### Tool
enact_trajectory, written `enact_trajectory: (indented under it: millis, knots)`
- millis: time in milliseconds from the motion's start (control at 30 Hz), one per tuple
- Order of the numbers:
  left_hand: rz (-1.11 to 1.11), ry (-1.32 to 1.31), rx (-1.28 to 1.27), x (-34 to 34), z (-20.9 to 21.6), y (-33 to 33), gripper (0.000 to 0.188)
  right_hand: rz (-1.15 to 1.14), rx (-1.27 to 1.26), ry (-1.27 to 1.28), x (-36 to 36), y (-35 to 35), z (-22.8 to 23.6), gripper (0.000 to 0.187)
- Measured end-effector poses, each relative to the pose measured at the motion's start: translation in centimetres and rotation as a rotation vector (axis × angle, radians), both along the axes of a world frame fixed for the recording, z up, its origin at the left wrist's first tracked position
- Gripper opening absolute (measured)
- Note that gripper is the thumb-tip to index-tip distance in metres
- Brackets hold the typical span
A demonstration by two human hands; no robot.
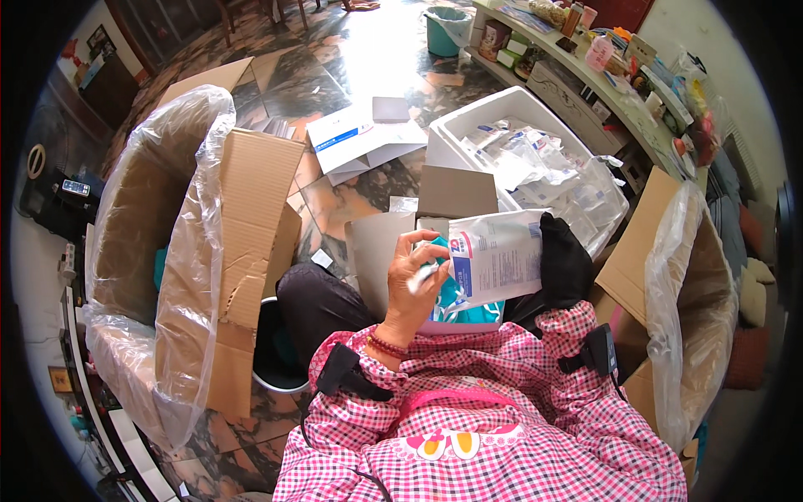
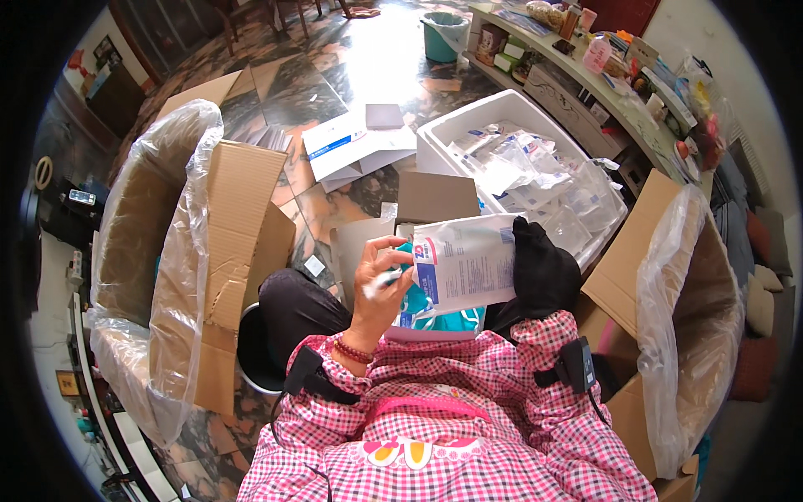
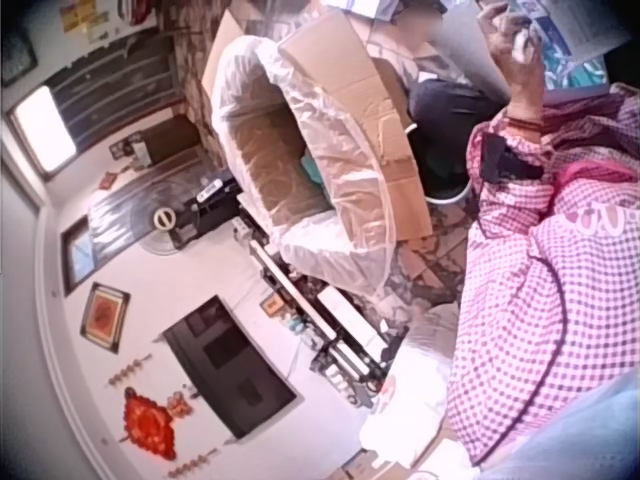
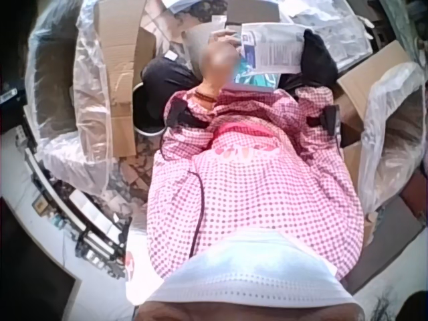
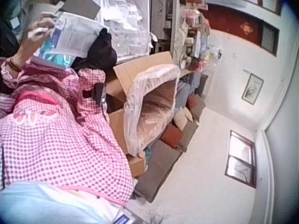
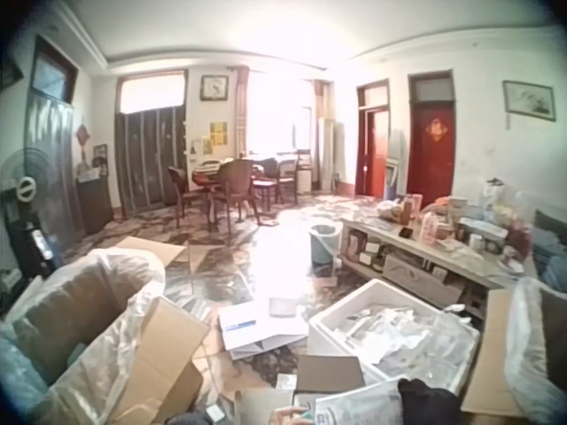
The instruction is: Unpacking and inspecting medical masks from boxes and organizing them.
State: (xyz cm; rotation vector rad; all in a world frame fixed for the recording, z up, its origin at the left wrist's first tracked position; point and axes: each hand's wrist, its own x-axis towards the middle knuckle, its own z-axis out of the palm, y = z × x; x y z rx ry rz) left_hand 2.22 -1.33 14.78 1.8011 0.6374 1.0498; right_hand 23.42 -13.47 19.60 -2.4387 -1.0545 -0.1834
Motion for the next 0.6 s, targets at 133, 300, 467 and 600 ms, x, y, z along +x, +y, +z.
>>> enact_trajectory:
  millis: [133, 300, 467, 600]
  knots:
    - [-0.068, -0.139, -0.099, 0.2, -2.3, -0.1, 0.021, 0.073, -0.036, -0.083, -0.2, 0.1, 0.1, 0.022]
    - [-0.032, -0.014, -0.207, 0.8, -2.9, -0.5, 0.056, 0.221, 0.277, -0.004, -0.6, 1.0, -2.9, 0.024]
    - [0.020, -0.102, -0.136, 0.9, -4.5, -0.6, 0.043, 0.213, 0.363, 0.253, -1.2, 1.1, -3.4, 0.027]
    - [-0.141, -0.240, -0.474, 1.0, -6.8, -1.6, 0.039, 0.360, 0.430, -0.062, -2.0, 1.8, -4.1, 0.023]
